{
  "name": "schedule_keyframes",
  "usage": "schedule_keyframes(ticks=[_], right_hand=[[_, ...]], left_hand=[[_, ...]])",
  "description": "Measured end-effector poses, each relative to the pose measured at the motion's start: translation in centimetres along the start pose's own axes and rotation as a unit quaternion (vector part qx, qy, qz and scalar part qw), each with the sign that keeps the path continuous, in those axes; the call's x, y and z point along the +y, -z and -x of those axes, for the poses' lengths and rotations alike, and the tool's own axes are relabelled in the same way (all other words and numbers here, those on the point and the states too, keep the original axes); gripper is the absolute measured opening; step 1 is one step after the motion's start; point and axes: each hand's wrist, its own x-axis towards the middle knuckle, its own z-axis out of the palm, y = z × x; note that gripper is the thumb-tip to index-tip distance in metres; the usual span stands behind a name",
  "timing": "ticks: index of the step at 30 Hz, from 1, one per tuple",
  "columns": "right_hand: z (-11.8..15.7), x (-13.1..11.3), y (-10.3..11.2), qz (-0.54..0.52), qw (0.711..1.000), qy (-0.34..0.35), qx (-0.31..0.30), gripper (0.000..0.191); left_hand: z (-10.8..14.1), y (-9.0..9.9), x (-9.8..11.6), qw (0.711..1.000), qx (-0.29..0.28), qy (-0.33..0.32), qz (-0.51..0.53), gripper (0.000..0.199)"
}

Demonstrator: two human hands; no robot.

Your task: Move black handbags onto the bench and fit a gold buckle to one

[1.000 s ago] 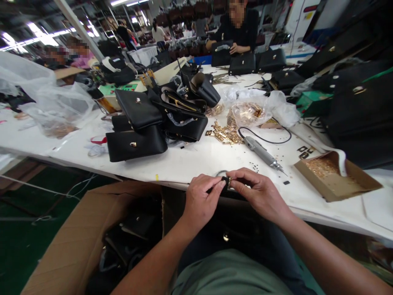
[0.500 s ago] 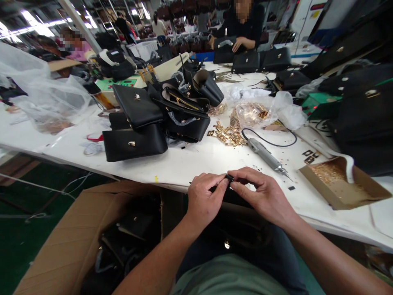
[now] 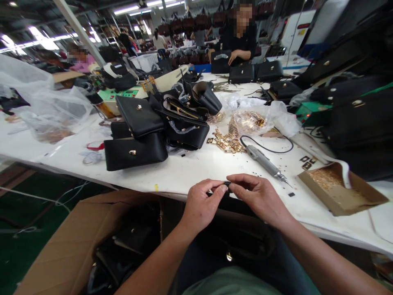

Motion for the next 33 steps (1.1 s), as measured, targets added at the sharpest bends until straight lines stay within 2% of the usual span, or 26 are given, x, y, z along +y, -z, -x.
schedule_keyframes(ticks=[2,8,13,17,23,33], right_hand=[[-0.1,-0.1,0.0,-0.017,1.0,-0.012,-0.013,0.037],[-0.6,-0.2,0.3,-0.034,0.997,0.009,-0.062,0.026],[-1.6,0.2,0.6,-0.079,0.994,0.005,-0.078,0.026],[-2.2,0.8,0.7,-0.093,0.992,0.0,-0.082,0.027],[-2.3,1.2,0.7,-0.064,0.995,0.025,-0.066,0.024],[-1.8,0.4,0.1,0.055,0.993,0.104,0.03,0.02]], left_hand=[[-0.2,0.1,0.1,1.0,-0.004,0.014,0.006,0.018],[-0.6,0.3,0.2,0.999,-0.026,0.033,0.014,0.022],[-1.5,0.7,-0.2,0.993,-0.085,0.052,0.062,0.035],[-2.5,0.7,-0.7,0.992,-0.093,0.066,0.056,0.037],[-3.2,0.3,-0.9,0.994,-0.076,0.065,0.035,0.035],[-3.6,-0.1,-1.4,0.998,-0.051,0.037,0.013,0.033]])
